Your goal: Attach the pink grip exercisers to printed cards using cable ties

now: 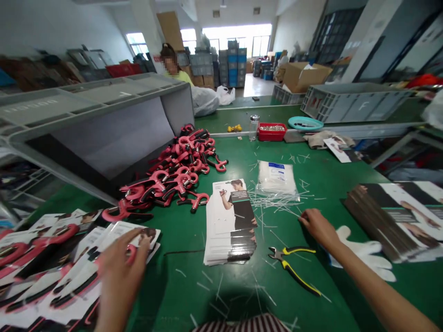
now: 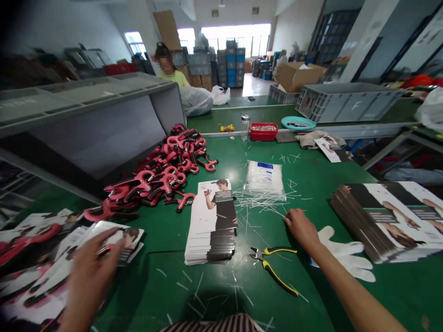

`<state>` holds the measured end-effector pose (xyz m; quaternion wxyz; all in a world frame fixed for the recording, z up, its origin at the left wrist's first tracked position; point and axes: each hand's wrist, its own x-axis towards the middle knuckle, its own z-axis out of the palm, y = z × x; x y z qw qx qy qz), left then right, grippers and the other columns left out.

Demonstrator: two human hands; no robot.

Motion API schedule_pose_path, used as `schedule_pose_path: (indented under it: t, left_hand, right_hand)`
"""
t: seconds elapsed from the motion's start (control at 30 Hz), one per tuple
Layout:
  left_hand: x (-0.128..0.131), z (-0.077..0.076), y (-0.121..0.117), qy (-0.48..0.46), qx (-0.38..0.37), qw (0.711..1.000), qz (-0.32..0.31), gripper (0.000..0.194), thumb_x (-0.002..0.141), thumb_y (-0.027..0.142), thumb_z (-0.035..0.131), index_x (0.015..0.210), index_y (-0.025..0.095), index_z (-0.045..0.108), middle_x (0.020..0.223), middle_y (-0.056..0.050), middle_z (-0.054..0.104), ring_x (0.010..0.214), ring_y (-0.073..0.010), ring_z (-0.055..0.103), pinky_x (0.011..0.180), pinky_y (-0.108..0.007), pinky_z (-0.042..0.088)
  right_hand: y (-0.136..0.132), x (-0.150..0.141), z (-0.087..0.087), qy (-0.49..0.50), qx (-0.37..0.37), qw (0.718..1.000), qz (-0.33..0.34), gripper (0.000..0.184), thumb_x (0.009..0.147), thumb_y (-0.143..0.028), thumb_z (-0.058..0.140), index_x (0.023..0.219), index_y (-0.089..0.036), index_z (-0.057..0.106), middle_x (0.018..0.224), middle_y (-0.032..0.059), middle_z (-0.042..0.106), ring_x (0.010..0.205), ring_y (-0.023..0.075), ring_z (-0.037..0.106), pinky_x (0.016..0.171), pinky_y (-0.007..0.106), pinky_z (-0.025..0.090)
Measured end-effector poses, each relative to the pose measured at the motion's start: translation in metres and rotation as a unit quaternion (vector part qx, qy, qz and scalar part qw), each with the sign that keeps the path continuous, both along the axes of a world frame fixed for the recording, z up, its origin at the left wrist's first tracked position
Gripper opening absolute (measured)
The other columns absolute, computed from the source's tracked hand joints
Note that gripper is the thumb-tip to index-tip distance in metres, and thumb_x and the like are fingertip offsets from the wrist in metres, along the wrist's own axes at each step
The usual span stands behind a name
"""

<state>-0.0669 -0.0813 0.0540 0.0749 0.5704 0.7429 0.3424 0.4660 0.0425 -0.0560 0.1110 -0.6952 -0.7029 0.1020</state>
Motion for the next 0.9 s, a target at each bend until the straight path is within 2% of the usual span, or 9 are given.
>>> schedule_pose_path:
  t: [0.1,0.2,0.3,0.4,0.5,0.57,0.67,0.73,0.9]
  left_hand:
    - [0.051,-0.031,0.050,-0.134,-0.040,0.982,-0.130,0.039,0.090,0.049,0.052,0.116,0.023,0.064,0.120,-0.009,0.065,0.113,-0.0275,0.060,0.101,-0.046,0.045]
    - [0.098,-0.061,0.090,-0.155,-0.034,0.975,-0.156,0.066,0.079,0.051,0.067,0.133,0.016,0.053,0.135,-0.018,0.055,0.120,-0.0310,0.056,0.103,-0.049,0.042]
    - [0.111,-0.079,0.110,-0.119,-0.028,0.981,-0.149,0.074,0.073,0.047,0.074,0.134,0.012,0.052,0.139,-0.021,0.052,0.131,-0.0360,0.045,0.111,-0.054,0.031]
    - [0.098,-0.085,0.116,-0.181,-0.034,0.973,-0.143,0.054,0.082,0.044,0.064,0.128,0.015,0.059,0.133,-0.016,0.058,0.126,-0.0321,0.050,0.109,-0.048,0.033]
    - [0.086,-0.088,0.111,-0.321,-0.071,0.935,-0.134,0.049,0.084,0.045,0.063,0.125,0.019,0.061,0.124,-0.011,0.065,0.111,-0.0281,0.061,0.099,-0.042,0.044]
    - [0.089,-0.090,0.104,-0.377,-0.068,0.917,-0.107,0.050,0.085,0.045,0.061,0.127,0.019,0.057,0.121,-0.010,0.067,0.105,-0.0272,0.063,0.095,-0.042,0.047]
    - [0.106,-0.093,0.093,-0.332,-0.021,0.941,-0.056,0.046,0.088,0.040,0.056,0.127,0.015,0.055,0.124,-0.013,0.062,0.113,-0.0274,0.058,0.101,-0.044,0.042]
    - [0.116,-0.095,0.086,-0.280,0.007,0.958,-0.058,0.043,0.089,0.036,0.055,0.126,0.014,0.055,0.128,-0.014,0.057,0.121,-0.0270,0.052,0.108,-0.044,0.036]
    - [0.123,-0.094,0.082,-0.263,0.039,0.960,-0.084,0.040,0.090,0.033,0.053,0.126,0.016,0.054,0.130,-0.013,0.054,0.125,-0.0251,0.048,0.112,-0.043,0.032]
  right_hand:
    - [0.017,0.003,0.003,-0.009,-0.070,0.997,0.026,0.022,0.089,-0.033,0.049,0.085,-0.016,0.063,0.089,0.0105,0.063,0.080,0.0231,0.061,0.068,0.032,0.045]
    - [0.022,0.007,0.014,0.013,-0.092,0.995,0.040,0.021,0.085,-0.032,0.054,0.079,-0.016,0.065,0.084,0.0106,0.066,0.076,0.0217,0.061,0.066,0.030,0.044]
    - [0.017,0.014,0.033,0.034,-0.108,0.993,0.026,0.024,0.085,-0.035,0.053,0.079,-0.015,0.065,0.077,0.0086,0.067,0.066,0.0180,0.061,0.059,0.027,0.043]
    - [0.008,0.008,0.055,0.167,-0.166,0.972,0.020,0.032,0.088,-0.045,0.050,0.086,-0.016,0.064,0.067,0.0041,0.065,0.053,0.0137,0.056,0.049,0.024,0.041]
    - [0.008,-0.015,0.069,0.357,-0.217,0.908,0.037,0.035,0.085,-0.051,0.057,0.090,-0.016,0.061,0.075,0.0045,0.067,0.053,0.0117,0.055,0.047,0.023,0.042]
    - [0.016,-0.030,0.069,0.402,-0.218,0.889,0.032,0.035,0.081,-0.049,0.064,0.093,-0.017,0.060,0.079,0.0040,0.068,0.052,0.0107,0.054,0.046,0.023,0.042]
    - [0.032,-0.043,0.063,0.409,-0.186,0.894,-0.004,0.041,0.075,-0.043,0.072,0.105,-0.019,0.059,0.071,-0.0007,0.065,0.046,0.0084,0.046,0.041,0.020,0.034]
    - [0.039,-0.048,0.063,0.455,-0.167,0.875,-0.005,0.043,0.076,-0.042,0.073,0.110,-0.019,0.061,0.073,-0.0012,0.065,0.046,0.0066,0.042,0.041,0.019,0.032]
    - [0.032,-0.073,0.084,0.638,-0.180,0.748,0.027,0.035,0.077,-0.034,0.077,0.108,-0.019,0.070,0.094,0.0029,0.066,0.075,0.0108,0.059,0.070,0.025,0.052]
